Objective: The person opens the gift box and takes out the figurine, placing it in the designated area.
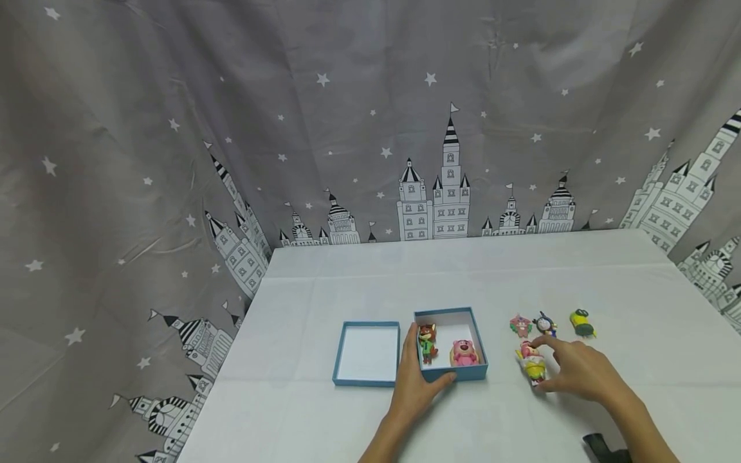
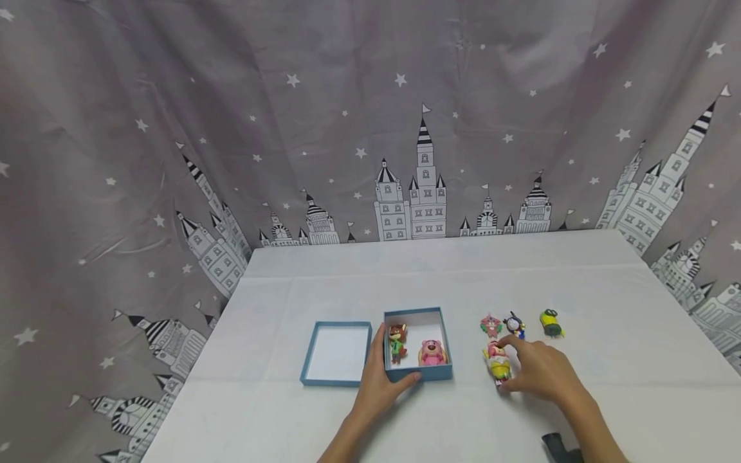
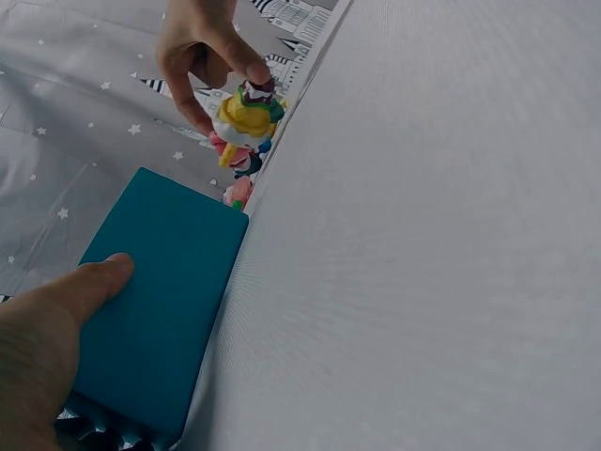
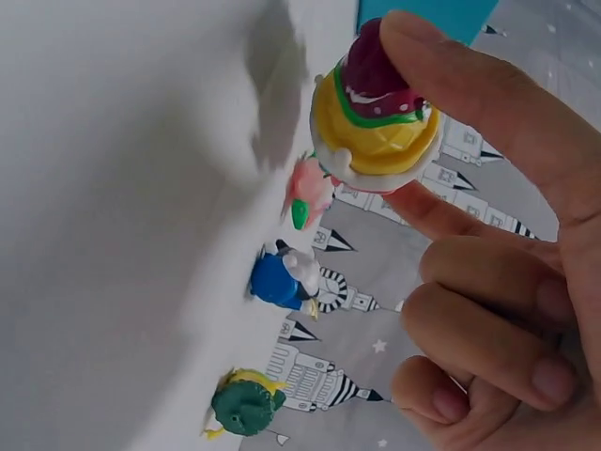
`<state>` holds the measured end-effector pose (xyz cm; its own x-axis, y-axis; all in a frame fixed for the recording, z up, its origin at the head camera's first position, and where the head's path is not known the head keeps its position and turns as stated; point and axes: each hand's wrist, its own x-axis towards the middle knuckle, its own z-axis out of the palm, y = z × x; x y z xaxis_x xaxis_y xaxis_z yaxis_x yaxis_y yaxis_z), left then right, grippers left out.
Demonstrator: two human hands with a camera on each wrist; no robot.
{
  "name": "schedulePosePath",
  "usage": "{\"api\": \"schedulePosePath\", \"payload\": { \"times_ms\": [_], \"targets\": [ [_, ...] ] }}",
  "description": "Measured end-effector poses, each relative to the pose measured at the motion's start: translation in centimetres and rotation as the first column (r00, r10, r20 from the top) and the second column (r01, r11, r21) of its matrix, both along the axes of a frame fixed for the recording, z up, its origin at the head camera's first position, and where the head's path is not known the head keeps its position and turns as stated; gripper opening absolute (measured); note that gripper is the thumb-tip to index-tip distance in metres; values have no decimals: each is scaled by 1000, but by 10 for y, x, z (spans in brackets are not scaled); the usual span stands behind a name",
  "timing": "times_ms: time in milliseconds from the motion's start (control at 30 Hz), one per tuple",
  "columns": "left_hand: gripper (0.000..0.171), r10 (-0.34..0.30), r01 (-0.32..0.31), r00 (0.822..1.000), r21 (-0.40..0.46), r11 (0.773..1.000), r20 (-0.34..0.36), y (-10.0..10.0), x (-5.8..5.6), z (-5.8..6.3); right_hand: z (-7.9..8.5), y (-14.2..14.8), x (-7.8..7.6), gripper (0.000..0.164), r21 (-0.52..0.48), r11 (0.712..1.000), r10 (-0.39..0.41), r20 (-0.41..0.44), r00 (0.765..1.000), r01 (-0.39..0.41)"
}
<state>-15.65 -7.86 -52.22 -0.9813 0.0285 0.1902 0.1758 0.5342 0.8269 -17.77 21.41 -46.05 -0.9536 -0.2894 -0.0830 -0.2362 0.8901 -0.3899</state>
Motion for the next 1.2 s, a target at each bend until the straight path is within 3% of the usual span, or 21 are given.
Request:
{"api": "schedulePosePath", "payload": {
  "times_ms": [333, 1200],
  "targets": [
    [107, 2, -2, 1000, 4, 1000, 12, 0, 0, 1, -7, -2, 7, 75, 13, 1000, -3, -6, 1000, 3],
    [107, -2, 2, 1000, 0, 1000, -16, 0, -1, -1, -10, 7, 7, 84, -25, 1000, 8, 61, 998, -6]
  ]
}}
